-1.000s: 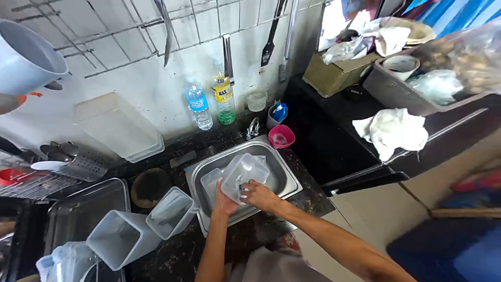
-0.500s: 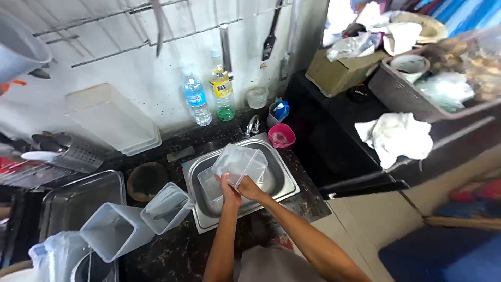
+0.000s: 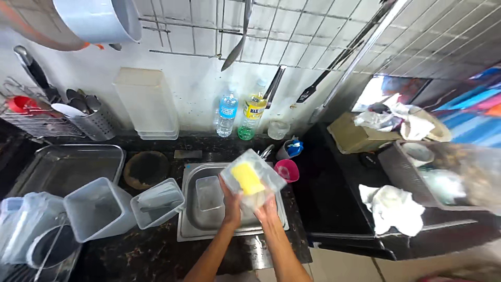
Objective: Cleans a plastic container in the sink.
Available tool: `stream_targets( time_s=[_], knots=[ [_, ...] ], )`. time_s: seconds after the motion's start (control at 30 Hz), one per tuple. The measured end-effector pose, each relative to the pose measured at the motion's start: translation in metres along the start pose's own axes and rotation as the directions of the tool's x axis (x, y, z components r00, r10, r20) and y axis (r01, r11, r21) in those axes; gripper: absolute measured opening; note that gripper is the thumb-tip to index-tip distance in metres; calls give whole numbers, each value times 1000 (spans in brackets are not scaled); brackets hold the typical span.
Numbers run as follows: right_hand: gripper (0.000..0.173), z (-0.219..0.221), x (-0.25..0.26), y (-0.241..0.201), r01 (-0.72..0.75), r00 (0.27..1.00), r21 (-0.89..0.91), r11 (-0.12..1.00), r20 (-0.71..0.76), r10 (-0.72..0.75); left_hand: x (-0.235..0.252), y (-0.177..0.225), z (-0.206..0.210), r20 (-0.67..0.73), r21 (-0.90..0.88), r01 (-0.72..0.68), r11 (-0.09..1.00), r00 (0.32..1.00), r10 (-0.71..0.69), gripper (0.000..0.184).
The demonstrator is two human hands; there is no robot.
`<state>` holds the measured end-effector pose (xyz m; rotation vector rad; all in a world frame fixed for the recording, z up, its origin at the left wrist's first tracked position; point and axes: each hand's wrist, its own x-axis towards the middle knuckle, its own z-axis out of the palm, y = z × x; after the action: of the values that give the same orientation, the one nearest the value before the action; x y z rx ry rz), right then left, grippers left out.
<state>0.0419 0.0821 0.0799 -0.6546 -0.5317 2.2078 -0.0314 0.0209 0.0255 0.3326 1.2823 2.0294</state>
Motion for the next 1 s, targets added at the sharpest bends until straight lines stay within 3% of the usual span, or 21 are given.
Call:
stream_targets(
  time_s=[0.1, 0.17, 0.27, 0.33, 0.4, 0.5, 0.57, 0.63, 0.73, 0.8, 0.9, 1.0],
  knots=[
    [40, 4, 12, -9, 23, 998, 52, 998, 59, -26, -21, -12, 18, -52, -136, 110, 985, 992, -118, 119],
    [41, 5, -2, -1, -62, 998, 44, 997, 22, 61, -12, -19, 11, -47, -138, 62, 989, 997, -69, 127],
    [38, -3, -24, -2, -124, 987, 70, 990, -90, 130, 6, -10, 0, -48, -51, -24, 998, 999, 22, 122],
    [34, -4, -25, -15, -11, 986, 108, 994, -163, 28, 0, -10, -1, -22, -29, -26, 999, 999, 26, 126],
    [33, -2, -14, -26, 109, 986, 123, 986, -142, -91, -16, -13, 9, -36, -77, 57, 995, 998, -60, 124],
    [34, 0, 1, -12, 71, 996, 87, 994, -51, -67, -38, -19, 23, -41, -132, 169, 977, 984, -176, 117],
    [35, -5, 4, 5, 3, 999, -22, 1000, -33, -3, -37, -19, 25, -48, -145, 187, 972, 979, -196, 114],
    [32, -14, -2, 21, -13, 998, -242, 970, -56, -1, -31, -11, 22, -37, -107, 186, 977, 981, -191, 109],
    [41, -19, -18, 24, 14, 1000, -645, 764, 6, -13, -15, -1, 14, -52, -31, 175, 984, 983, -176, 108],
    [32, -22, -30, 18, 20, 999, -691, 723, 48, 19, 0, 6, 5, -122, -21, 181, 983, 976, -182, 103],
    [26, -21, -35, 12, 5, 997, -610, 792, 67, 45, 7, 12, -2, -113, 3, 154, 988, 982, -152, 98],
    [39, -19, -12, 27, 55, 998, -594, 803, 62, -22, -16, 11, 11, -4, 24, 116, 993, 993, -116, 104]
  ],
)
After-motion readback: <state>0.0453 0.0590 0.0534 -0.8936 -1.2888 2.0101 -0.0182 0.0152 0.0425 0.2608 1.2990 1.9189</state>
